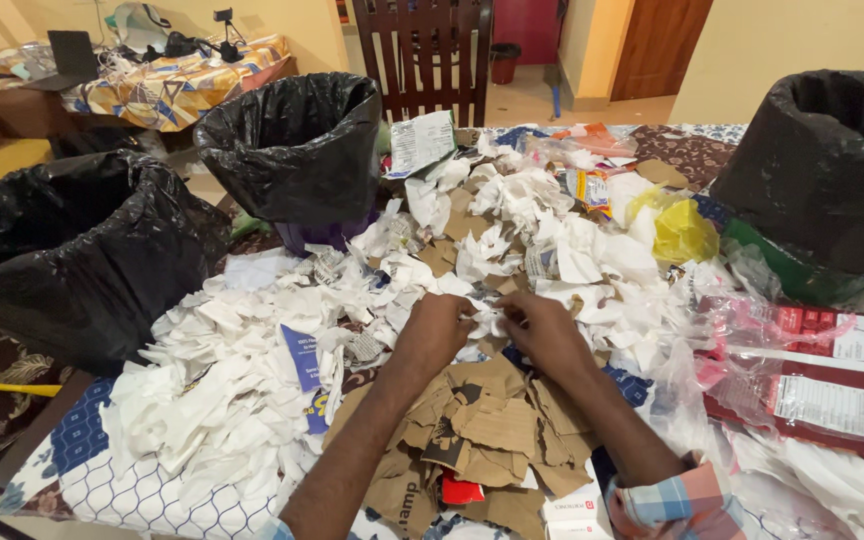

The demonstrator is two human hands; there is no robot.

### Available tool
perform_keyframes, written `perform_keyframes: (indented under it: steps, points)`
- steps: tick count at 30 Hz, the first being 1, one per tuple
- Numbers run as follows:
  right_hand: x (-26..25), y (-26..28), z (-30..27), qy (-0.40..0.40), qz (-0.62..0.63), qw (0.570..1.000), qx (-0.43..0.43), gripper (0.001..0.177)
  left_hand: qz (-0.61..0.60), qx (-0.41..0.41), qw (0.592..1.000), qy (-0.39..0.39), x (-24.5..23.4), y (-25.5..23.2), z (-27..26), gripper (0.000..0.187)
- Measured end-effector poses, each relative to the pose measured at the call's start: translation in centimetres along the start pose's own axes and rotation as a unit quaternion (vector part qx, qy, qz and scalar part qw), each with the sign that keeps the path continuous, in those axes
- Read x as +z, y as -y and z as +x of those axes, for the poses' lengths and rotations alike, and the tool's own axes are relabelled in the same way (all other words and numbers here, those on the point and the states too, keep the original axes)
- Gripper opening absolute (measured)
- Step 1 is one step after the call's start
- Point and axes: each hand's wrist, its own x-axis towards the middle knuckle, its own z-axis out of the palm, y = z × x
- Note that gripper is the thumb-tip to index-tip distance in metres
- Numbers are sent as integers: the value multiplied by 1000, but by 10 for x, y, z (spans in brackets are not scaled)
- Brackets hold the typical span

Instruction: The person sorts mixed waste on a table, separating cardboard pieces from white paper and plastic packaging. The hands pick up items, tear or fold cardboard, and place them into distinct piles on the table.

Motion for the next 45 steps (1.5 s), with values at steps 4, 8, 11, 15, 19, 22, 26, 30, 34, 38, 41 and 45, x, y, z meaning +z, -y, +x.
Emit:
perform_keyframes:
  steps: [4,8,11,15,19,22,26,30,34,38,41,45]
  points:
    - [0,5,9,-41,140,989,12,35,-28,52,998,-34,1,-2,2,27]
    - [-3,14,5,-39,230,972,26,47,-43,51,996,-56,-2,-6,4,35]
    - [-5,18,3,-33,254,966,23,48,-78,20,996,-36,-10,-9,2,29]
    - [0,19,2,-50,230,972,19,48,-101,20,994,-25,-16,-17,-9,30]
    - [1,16,2,-56,212,975,-25,49,-92,49,993,-49,-23,-23,-14,29]
    - [0,13,2,-64,222,973,-20,49,-107,-3,994,-25,-29,-20,-20,29]
    - [-4,11,3,-101,261,960,-14,40,-132,-75,986,-63,-59,5,-41,31]
    - [-8,8,5,-132,284,950,0,33,40,-37,962,-266,-103,40,-75,22]
    - [-10,5,8,-142,269,952,-11,30,235,5,909,-345,-124,65,-92,21]
    - [-10,3,6,-143,274,951,-26,29,275,-20,897,-345,-116,82,-91,26]
    - [-11,3,7,-141,273,951,-24,27,256,-38,913,-314,-108,89,-87,30]
    - [-13,3,7,-141,254,957,-9,26,301,-54,920,-246,-97,82,-89,30]
